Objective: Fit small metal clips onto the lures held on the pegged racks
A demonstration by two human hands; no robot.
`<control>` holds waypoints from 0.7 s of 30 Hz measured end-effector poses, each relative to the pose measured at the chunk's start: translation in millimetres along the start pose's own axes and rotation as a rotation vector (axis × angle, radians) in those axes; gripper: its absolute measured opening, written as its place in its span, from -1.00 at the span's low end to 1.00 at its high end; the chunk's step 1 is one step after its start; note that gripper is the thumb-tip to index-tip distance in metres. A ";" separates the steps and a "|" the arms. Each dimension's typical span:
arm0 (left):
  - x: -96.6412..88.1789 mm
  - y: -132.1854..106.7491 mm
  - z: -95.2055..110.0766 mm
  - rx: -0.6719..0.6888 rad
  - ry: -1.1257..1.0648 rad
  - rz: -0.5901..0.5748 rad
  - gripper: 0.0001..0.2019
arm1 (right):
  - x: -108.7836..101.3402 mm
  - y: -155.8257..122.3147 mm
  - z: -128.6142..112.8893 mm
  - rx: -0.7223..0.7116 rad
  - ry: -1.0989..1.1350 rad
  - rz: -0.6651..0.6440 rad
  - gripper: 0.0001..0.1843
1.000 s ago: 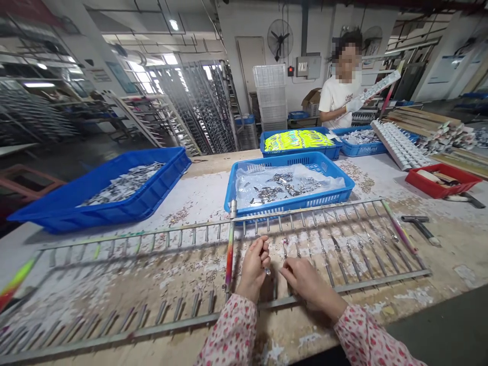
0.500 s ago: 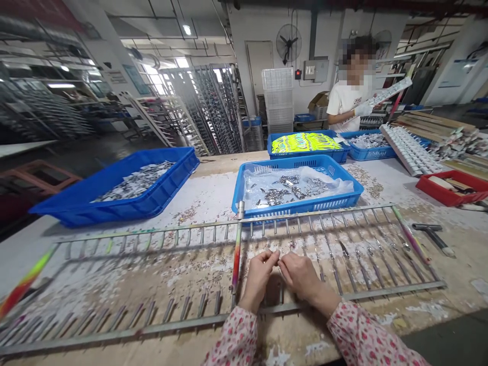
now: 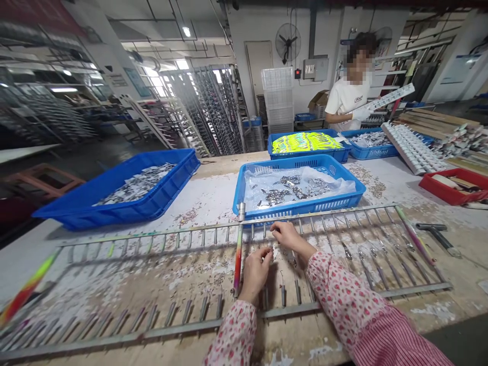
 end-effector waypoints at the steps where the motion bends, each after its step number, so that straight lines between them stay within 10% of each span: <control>1: -0.4 0.2 0.0 0.002 0.015 0.007 -0.76 | -1.0 -0.6 1.8 0.024 0.027 0.008 -0.77; 15: -1.2 -6.5 27.5 0.212 0.127 -0.029 -0.80 | -9.3 -6.8 4.9 0.088 0.150 0.030 -0.77; 19: -6.8 -3.3 28.1 0.241 0.149 -0.092 -0.81 | -30.1 -34.7 -7.6 -0.025 0.036 0.159 -0.76; 21: -7.3 -1.6 25.9 0.227 0.096 -0.167 -0.81 | -22.8 -60.2 -8.2 -0.033 -0.033 0.006 -0.73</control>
Point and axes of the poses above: each hand's wrist, its own y-axis towards the middle knuckle, its own x-axis out of the palm, z = x × y, the point moved 6 cm from there along y, towards the middle knuckle, and after that the axes turned 10 degrees about z, right-handed, at the moved point
